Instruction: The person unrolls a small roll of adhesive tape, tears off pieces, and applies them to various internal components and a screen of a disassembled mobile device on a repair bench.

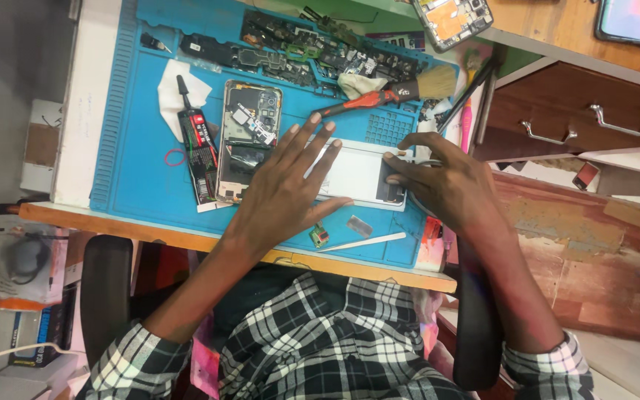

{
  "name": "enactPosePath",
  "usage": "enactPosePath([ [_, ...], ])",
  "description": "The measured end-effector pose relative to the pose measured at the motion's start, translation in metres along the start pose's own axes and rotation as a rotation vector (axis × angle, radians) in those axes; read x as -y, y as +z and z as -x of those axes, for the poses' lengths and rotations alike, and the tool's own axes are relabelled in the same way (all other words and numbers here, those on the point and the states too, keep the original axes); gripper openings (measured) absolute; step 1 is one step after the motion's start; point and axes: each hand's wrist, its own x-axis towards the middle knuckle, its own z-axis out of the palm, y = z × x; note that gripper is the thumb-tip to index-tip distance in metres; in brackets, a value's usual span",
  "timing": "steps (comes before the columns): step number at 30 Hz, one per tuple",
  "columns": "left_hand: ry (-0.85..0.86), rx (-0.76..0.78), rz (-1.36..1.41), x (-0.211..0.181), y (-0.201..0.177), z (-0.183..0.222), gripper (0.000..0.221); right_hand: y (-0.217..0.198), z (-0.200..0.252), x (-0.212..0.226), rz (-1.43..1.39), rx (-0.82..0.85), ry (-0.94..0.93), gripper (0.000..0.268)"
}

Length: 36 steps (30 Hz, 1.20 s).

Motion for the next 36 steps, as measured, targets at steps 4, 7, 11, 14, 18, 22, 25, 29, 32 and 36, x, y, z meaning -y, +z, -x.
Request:
enactPosePath([
  [4,0.071,0.032,0.059,-0.007,0.007,-0.009,0.079,-0.002,0.000,0.001,-0.079,0.040,0.062,0.033],
  [7,0.065,0.063,0.082,-0.012,0.011,-0.013,0.075,-0.006,-0.002,-0.001,-0.172,0.020,0.095,0.038],
  [11,0.060,0.077,0.075,-0.010,0.012,-0.015,0.076,-0.011,0.000,-0.005,-0.207,0.021,0.147,0.043],
  [14,0.046,0.062,0.095,-0.009,0.014,-0.013,0.076,-0.009,0.001,-0.007,-0.185,0.032,0.112,0.041],
  [18,0.037,0.058,0.101,-0.009,0.016,-0.012,0.077,-0.006,0.002,-0.007,-0.130,0.041,0.069,0.037],
  [22,0.048,0.059,0.093,-0.010,0.012,-0.013,0.076,-0.006,0.002,-0.006,-0.101,0.051,0.085,0.035],
  [25,0.045,0.052,0.112,-0.015,0.008,-0.017,0.073,-0.008,0.002,-0.004,-0.085,0.087,0.105,0.037],
  [29,0.043,-0.041,0.135,-0.026,0.000,-0.027,0.052,-0.013,-0.003,0.001,-0.222,0.000,0.087,0.035],
  [32,-0.102,-0.058,0.235,-0.040,0.002,-0.039,0.025,-0.018,-0.001,0.000,-0.282,-0.048,0.192,0.036],
  [36,-0.491,0.152,0.560,-0.040,0.009,-0.063,0.030,-0.018,0.001,-0.002,-0.265,0.022,0.374,0.025],
])
